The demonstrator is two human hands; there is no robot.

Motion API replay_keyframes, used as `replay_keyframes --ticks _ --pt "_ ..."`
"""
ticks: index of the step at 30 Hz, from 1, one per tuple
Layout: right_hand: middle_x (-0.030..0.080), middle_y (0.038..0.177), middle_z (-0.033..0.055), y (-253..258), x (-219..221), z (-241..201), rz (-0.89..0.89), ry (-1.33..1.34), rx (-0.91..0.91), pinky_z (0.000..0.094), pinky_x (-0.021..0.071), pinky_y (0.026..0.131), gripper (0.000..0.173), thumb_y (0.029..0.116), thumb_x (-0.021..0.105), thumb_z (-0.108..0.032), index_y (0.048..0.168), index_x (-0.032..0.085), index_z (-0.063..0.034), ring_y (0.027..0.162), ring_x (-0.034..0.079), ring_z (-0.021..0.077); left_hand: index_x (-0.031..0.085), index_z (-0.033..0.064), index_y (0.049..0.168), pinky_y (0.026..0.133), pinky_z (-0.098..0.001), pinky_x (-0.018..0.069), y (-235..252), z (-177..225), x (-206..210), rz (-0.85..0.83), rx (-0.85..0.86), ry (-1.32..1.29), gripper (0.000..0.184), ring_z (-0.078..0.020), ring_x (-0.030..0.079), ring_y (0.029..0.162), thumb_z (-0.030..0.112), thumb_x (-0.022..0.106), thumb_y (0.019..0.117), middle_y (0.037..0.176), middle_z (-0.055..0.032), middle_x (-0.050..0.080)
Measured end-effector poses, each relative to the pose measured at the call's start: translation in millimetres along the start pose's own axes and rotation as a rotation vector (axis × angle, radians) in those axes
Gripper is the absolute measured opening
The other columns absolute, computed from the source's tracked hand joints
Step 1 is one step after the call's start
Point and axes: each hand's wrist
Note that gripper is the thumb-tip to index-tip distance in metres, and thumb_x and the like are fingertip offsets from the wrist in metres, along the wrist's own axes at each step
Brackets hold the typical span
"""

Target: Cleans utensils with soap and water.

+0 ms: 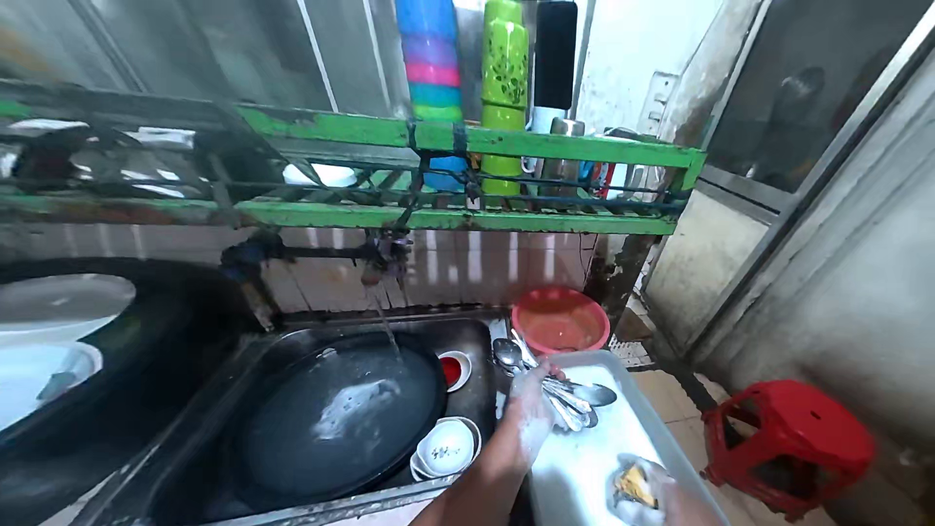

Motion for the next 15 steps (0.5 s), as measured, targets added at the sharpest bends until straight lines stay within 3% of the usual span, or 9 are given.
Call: replay_keyframes --ticks 2,5,6,8,10,12,15 --pt "0.06 0.139 0.0177 7 0 -10 0.072 0.042 -0.085 0.0515 0.0474 0.109 0.071 0.09 0.072 -0.047 0.149 0.052 -0.0116 0.126 0.06 0.0311 0.057 0.0025 0.106 0.06 -0.0376 0.0564 -7 2 6 0.006 0.004 -0.075 0.013 -0.0206 0.06 0.062 0.015 0.055 0.1042 0.075 -0.0097 0.058" --pt "0.064 0.132 0.018 18 1 -43 0.065 0.219 -0.141 0.0489 0.0488 0.106 0.063 0.0947 0.064 -0.043 0.144 0.056 -0.0049 0.121 0.063 0.0285 0.059 0.0002 0.099 0.065 -0.0382 0.0575 -20 4 14 -0.086 -0.015 -0.139 0.021 -0.0215 0.063 0.067 0.017 0.048 0.107 0.077 -0.0105 0.062" --pt "0.067 0.123 0.0164 22 6 -55 0.07 0.364 -0.133 0.0455 0.0516 0.099 0.057 0.0952 0.06 -0.04 0.138 0.056 -0.0017 0.112 0.065 0.0247 0.061 -0.0011 0.102 0.07 -0.0398 0.0584 -26 4 16 -0.134 -0.025 -0.157 0.023 -0.0228 0.065 0.073 0.015 0.045 0.1075 0.081 -0.0119 0.065" --pt "0.067 0.115 0.0126 23 16 -78 0.092 0.832 -0.076 0.0346 0.0561 0.092 0.045 0.1058 0.046 -0.027 0.139 0.048 0.0033 0.103 0.067 0.0161 0.06 -0.0028 0.11 0.076 -0.0412 0.059 -39 -1 20 -0.2 -0.022 -0.163 0.022 -0.0244 0.068 0.081 0.009 0.042 0.1066 0.09 -0.0142 0.067" --pt "0.068 0.1 0.0089 28 24 -94 0.179 1.386 -0.052 0.0306 0.0602 0.078 0.03 0.1117 0.035 -0.022 0.125 0.052 -0.0008 0.087 0.069 0.0139 0.054 -0.0012 0.118 0.076 -0.039 0.0595 -56 -6 26 -0.219 -0.009 -0.157 0.019 -0.0223 0.068 0.082 0.002 0.042 0.1046 0.094 -0.0129 0.067" --pt "0.071 0.098 0.0101 36 26 -102 0.233 1.771 -0.087 0.0354 0.0618 0.078 0.031 0.1121 0.033 -0.025 0.12 0.055 -0.0039 0.088 0.071 0.0171 0.05 -0.0003 0.122 0.076 -0.0394 0.06 -68 -14 27 -0.208 -0.012 -0.185 0.021 -0.0227 0.07 0.084 -0.003 0.044 0.1016 0.096 -0.0132 0.068" --pt "0.072 0.098 0.0117 44 22 -109 0.393 1.934 -0.068 0.037 0.0621 0.075 0.027 0.1103 0.04 -0.023 0.119 0.058 -0.0048 0.088 0.073 0.0195 0.048 -0.0008 0.116 0.08 -0.0474 0.0601 -69 -12 24 -0.158 0.019 -0.278 0.015 -0.0291 0.07 0.084 0.0 0.04 0.1031 0.091 -0.0161 0.067"
Point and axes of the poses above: each hand's wrist, its own y-axis towards the middle knuckle, its own x-axis out of the palm, z = x × y
